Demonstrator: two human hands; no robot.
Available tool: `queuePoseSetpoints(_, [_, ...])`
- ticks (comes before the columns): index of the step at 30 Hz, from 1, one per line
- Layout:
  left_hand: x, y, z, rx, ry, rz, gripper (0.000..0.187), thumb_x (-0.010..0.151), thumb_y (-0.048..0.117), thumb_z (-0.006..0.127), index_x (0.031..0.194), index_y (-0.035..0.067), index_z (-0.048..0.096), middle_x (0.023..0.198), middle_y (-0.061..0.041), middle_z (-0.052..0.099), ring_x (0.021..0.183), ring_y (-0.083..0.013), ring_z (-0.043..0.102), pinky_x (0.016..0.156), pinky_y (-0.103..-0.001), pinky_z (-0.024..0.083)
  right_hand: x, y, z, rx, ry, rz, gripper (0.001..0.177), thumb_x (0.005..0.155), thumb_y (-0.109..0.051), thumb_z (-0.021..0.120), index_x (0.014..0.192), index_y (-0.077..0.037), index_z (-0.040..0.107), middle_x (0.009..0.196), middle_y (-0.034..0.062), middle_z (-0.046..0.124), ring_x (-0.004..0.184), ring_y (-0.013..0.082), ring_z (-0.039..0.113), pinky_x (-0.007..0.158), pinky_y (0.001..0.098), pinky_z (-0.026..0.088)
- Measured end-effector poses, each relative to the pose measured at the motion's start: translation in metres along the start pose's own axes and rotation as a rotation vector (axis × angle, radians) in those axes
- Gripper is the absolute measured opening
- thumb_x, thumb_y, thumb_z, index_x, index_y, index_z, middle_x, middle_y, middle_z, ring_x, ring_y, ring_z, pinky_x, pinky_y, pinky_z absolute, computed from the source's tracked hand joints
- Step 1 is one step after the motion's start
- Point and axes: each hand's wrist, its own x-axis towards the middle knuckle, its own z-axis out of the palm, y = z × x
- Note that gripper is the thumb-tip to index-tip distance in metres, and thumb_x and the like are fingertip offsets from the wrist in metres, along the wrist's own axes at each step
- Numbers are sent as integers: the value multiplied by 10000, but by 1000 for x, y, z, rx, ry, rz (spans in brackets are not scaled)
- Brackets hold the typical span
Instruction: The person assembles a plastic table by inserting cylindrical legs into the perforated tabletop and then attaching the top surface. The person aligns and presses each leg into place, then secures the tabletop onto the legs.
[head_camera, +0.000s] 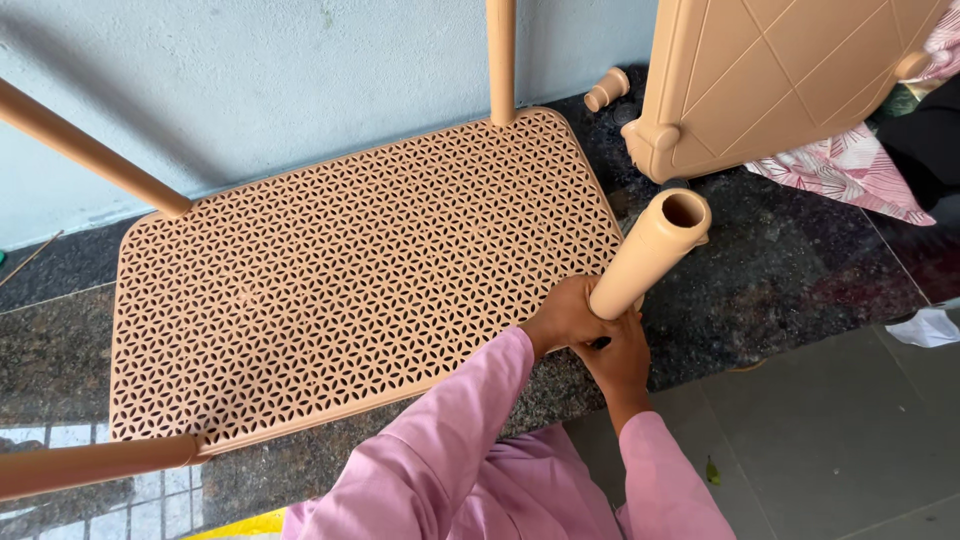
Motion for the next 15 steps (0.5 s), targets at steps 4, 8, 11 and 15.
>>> queuePoseSetpoints(4, [3,2,-3,7,-54,37,348,658,191,842,988,100,778,884,-46,791,795,-147,747,766,-301,582,-3,2,1,-52,-34,27,735,598,-286,953,1228,-97,627,1326,109,627,1239,365,590,1019,481,504])
queuePoseSetpoints(8, [5,3,-7,-80,-118,-35,339,670,145,822,1003,100,779,839,-51,774,720,-153,711,695,-311,579,-2,0,3,-52,-67,78,760,624,-283,946,1278,-91,608,1355,124,606,1257,362,572,999,471,517])
queuePoseSetpoints(11, [1,8,-10,-141,-132,-65,356,693,108,785,1048,90,763,817,-73,745,677,-179,664,629,-345,553,-4,-1,5,-54,-79,140,802,641,-281,929,1335,-91,576,1400,147,574,1278,378,543,991,477,509])
queuePoseSetpoints(15, [-16,21,-7,-19,59,60,389,716,169,784,1093,93,727,862,-111,766,752,-232,731,689,-354,575,-6,5,12,-124,-40,51,813,636,-277,926,1349,-97,578,1402,180,565,1331,419,504,1130,531,415])
